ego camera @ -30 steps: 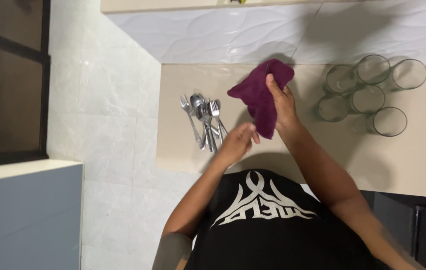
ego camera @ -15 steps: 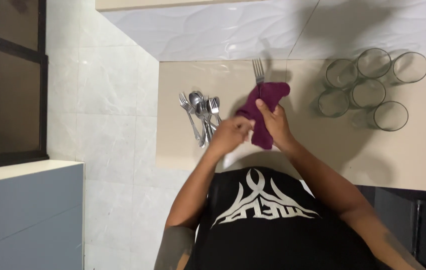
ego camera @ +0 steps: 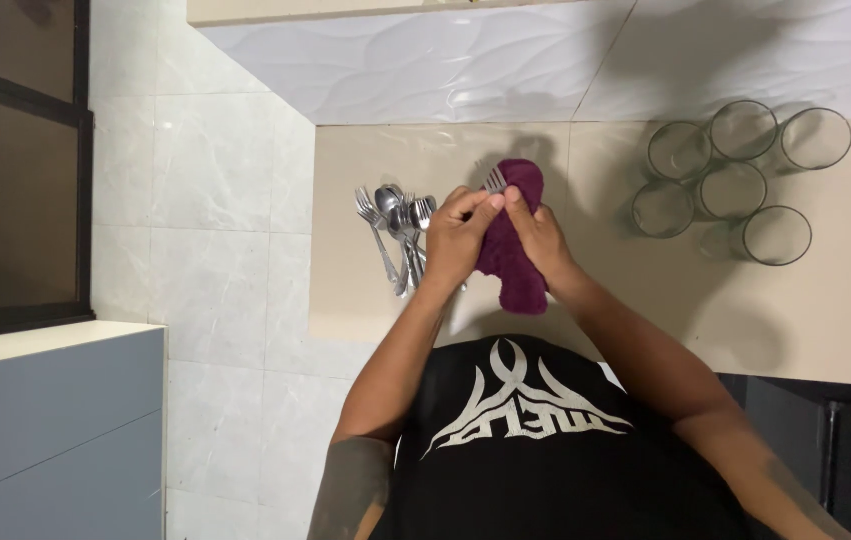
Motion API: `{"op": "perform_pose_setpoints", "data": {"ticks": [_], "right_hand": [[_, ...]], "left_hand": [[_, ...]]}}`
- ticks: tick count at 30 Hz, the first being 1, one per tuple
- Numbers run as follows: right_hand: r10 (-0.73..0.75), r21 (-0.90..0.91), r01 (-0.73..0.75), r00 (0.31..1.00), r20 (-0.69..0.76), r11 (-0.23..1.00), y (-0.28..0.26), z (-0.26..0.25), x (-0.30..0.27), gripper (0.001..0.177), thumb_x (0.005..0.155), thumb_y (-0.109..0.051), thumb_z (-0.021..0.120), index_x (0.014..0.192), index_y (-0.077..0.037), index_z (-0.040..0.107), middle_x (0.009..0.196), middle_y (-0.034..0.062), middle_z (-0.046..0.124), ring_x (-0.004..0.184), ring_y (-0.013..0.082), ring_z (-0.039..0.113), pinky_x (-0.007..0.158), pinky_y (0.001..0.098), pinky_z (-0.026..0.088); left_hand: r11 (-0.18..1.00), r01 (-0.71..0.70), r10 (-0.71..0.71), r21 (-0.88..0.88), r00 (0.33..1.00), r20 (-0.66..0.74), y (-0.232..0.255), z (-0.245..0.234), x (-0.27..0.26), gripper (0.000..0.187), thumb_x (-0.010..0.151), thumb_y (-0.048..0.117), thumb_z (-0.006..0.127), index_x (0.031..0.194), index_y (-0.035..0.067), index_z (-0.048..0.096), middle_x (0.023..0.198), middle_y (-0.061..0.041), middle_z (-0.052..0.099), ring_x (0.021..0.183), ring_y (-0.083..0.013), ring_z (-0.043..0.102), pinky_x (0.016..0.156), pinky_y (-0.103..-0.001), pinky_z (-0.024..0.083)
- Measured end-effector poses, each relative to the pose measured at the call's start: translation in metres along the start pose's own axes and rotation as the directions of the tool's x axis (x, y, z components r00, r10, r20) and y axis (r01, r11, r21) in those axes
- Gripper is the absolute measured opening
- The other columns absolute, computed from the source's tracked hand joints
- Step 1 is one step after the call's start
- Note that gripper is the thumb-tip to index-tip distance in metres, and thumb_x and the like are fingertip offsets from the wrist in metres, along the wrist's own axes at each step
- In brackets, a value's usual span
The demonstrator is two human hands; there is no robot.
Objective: Wiping cutlery with a cloth and placing them on the dining table next to plates.
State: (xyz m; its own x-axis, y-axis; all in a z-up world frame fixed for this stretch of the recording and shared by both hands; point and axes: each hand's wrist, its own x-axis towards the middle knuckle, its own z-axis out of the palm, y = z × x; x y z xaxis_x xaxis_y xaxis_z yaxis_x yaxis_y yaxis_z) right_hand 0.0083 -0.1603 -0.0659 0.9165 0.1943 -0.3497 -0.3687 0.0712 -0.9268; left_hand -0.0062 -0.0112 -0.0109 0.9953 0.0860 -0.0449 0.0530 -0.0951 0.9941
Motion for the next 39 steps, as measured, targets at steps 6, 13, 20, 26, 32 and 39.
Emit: {"op": "perform_pose_setpoints", "data": {"ticks": [6, 13, 20, 26, 32, 39], "right_hand": [[-0.039, -0.325, 0.043, 0.999, 0.018, 0.945, -0.019, 0.016, -0.033, 0.054, 0.104, -0.052, 0.050, 0.098, -0.002, 0.070, 0.075, 0.0044, 0.069, 0.070, 0.0126, 0.066, 0.066, 0.0307, 0.054], [-0.003, -0.166, 0.009, 0.999, 0.037, 0.986, 0.004, 0.017, -0.063, 0.038, 0.102, -0.037, 0.061, 0.110, -0.001, 0.066, 0.084, 0.0064, 0.069, 0.076, 0.0123, 0.067, 0.071, 0.0318, 0.057], [-0.077, 0.166, 0.072, 0.997, 0.022, 0.983, -0.024, 0.002, -0.036, 0.042, 0.106, -0.036, 0.054, 0.125, -0.001, 0.063, 0.109, 0.0063, 0.071, 0.099, 0.0147, 0.067, 0.089, 0.0313, 0.056], [-0.238, 0.593, 0.080, 0.952, 0.193, 0.801, -0.013, -0.009, -0.010, 0.041, 0.105, -0.023, 0.064, 0.139, -0.003, 0.053, 0.125, 0.0088, 0.064, 0.113, 0.0205, 0.064, 0.098, 0.0380, 0.055], [-0.175, 0.546, 0.057, 0.970, 0.167, 0.836, -0.020, 0.008, -0.009, 0.030, 0.106, -0.017, 0.064, 0.133, -0.005, 0.058, 0.121, 0.0061, 0.066, 0.110, 0.0173, 0.064, 0.096, 0.0361, 0.055], [-0.115, 0.520, 0.037, 0.986, 0.120, 0.853, -0.028, 0.009, 0.001, 0.032, 0.107, -0.028, 0.060, 0.127, -0.003, 0.060, 0.116, 0.0060, 0.068, 0.106, 0.0178, 0.067, 0.095, 0.0365, 0.056]], "left_hand": [[0.976, 0.029, -0.074, -0.215, 0.976, -0.204, 0.003, -0.014, 0.026, 0.023, 0.100, 0.024, 0.070, 0.099, 0.002, 0.076, 0.086, 0.002, 0.064, 0.078, -0.0097, 0.055, 0.073, -0.026, 0.047], [0.949, 0.124, -0.191, -0.291, 0.958, -0.212, 0.009, -0.019, 0.024, 0.031, 0.107, 0.031, 0.060, 0.107, 0.002, 0.072, 0.081, -0.001, 0.064, 0.077, -0.0118, 0.059, 0.073, -0.028, 0.050], [0.939, 0.167, -0.172, -0.301, 0.985, 0.011, 0.024, -0.014, 0.002, 0.031, 0.104, 0.027, 0.058, 0.121, 0.004, 0.069, 0.076, 0.000, 0.063, 0.068, -0.0088, 0.059, 0.064, -0.024, 0.048], [0.954, 0.266, -0.225, -0.138, 0.940, 0.256, -0.022, -0.005, -0.020, 0.028, 0.107, 0.019, 0.056, 0.121, 0.001, 0.072, 0.072, 0.003, 0.058, 0.063, -0.0051, 0.050, 0.056, -0.023, 0.040], [0.990, 0.099, -0.117, 0.100, 0.975, 0.189, -0.048, -0.003, -0.037, 0.033, 0.105, 0.013, 0.049, 0.123, -0.005, 0.069, 0.091, -0.013, 0.070, 0.083, -0.0206, 0.067, 0.075, -0.033, 0.053], [0.928, 0.173, -0.232, 0.330, 0.961, 0.150, 0.018, -0.015, -0.038, 0.038, 0.104, 0.025, 0.048, 0.129, 0.003, 0.066, 0.093, -0.021, 0.074, 0.083, -0.0310, 0.074, 0.076, -0.039, 0.055]]}}
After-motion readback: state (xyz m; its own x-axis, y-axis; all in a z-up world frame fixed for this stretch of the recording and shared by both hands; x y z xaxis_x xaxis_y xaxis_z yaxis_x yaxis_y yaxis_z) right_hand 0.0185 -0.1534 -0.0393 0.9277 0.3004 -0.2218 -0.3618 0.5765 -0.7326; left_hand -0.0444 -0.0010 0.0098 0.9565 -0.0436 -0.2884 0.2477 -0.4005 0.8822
